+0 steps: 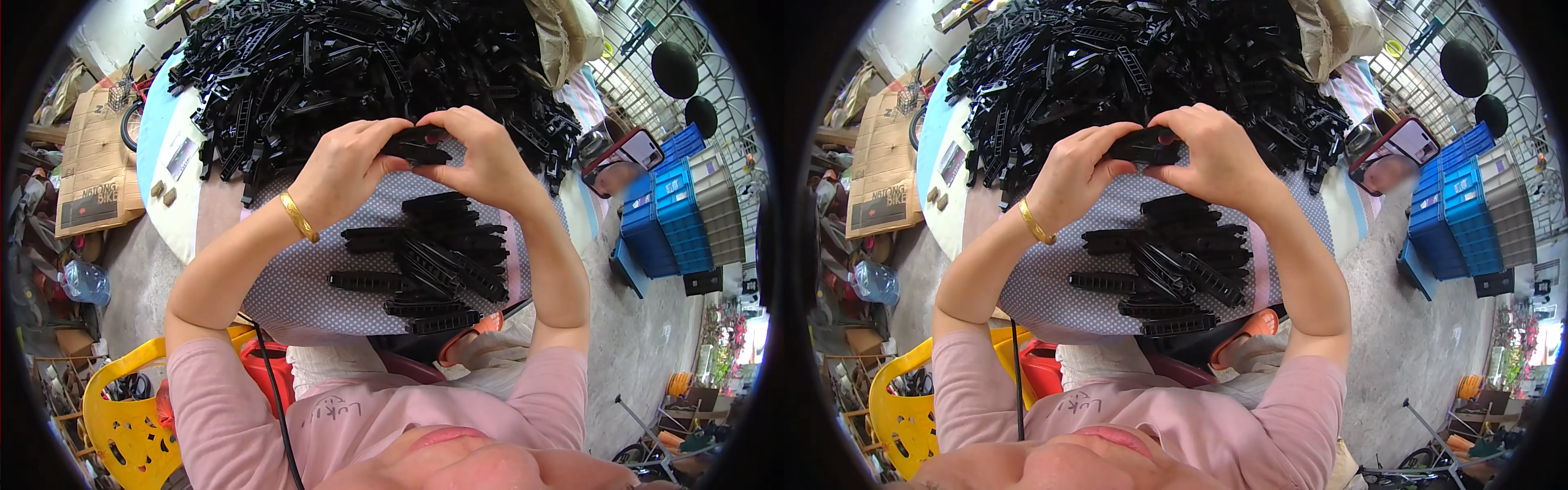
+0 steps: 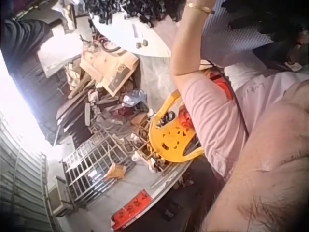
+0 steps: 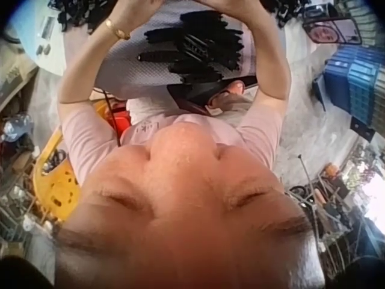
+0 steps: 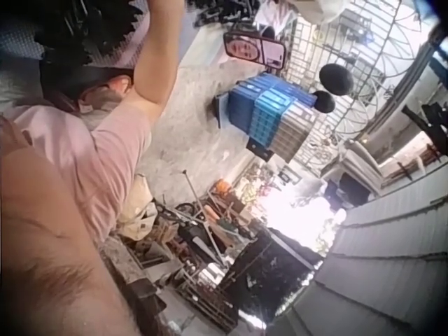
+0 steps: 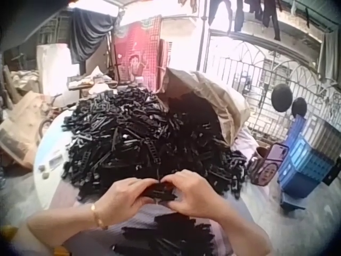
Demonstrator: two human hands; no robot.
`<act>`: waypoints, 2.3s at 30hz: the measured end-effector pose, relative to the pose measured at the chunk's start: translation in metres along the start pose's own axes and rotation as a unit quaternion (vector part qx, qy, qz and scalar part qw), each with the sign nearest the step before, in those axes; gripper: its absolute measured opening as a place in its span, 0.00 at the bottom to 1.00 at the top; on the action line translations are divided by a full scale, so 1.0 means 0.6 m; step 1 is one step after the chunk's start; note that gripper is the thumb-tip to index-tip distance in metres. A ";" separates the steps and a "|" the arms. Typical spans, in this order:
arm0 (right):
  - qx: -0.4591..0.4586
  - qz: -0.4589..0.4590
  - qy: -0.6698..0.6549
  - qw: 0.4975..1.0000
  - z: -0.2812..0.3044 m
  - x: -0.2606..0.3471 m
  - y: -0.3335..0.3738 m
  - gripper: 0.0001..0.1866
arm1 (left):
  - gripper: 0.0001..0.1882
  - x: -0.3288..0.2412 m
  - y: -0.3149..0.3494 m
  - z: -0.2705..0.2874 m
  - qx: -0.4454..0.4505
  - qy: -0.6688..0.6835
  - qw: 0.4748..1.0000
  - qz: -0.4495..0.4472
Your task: Sorting and inspecting black plastic components from a large pile onto a small tray.
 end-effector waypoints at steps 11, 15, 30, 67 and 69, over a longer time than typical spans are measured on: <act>-0.010 -0.042 -0.128 0.991 -0.003 -0.034 0.003 0.20 | 0.19 0.013 -0.005 0.007 0.024 0.097 0.993 0.060; -0.015 -0.157 -0.326 0.932 -0.003 -0.101 0.008 0.15 | 0.20 0.006 0.005 -0.027 0.084 0.182 0.975 0.095; -0.012 -0.038 0.092 0.995 -0.004 -0.066 0.000 0.14 | 0.21 0.024 0.015 -0.009 -0.060 0.212 0.970 0.097; -0.023 -0.112 -0.162 0.980 -0.006 -0.033 0.003 0.17 | 0.18 0.116 0.041 -0.055 -0.105 0.636 0.682 0.347; -0.034 -0.092 -0.191 0.977 0.000 -0.027 0.001 0.17 | 0.21 0.101 0.027 -0.053 -0.060 0.673 0.671 0.306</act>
Point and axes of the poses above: each hand's wrist, its own y-axis away from the middle knuckle, its own z-axis out of the back of the hand, x = y × z, the point moved 9 cm from there along -y, towards the middle knuckle, and after that the axes turned 8 degrees about y, right-handed, at the moved point
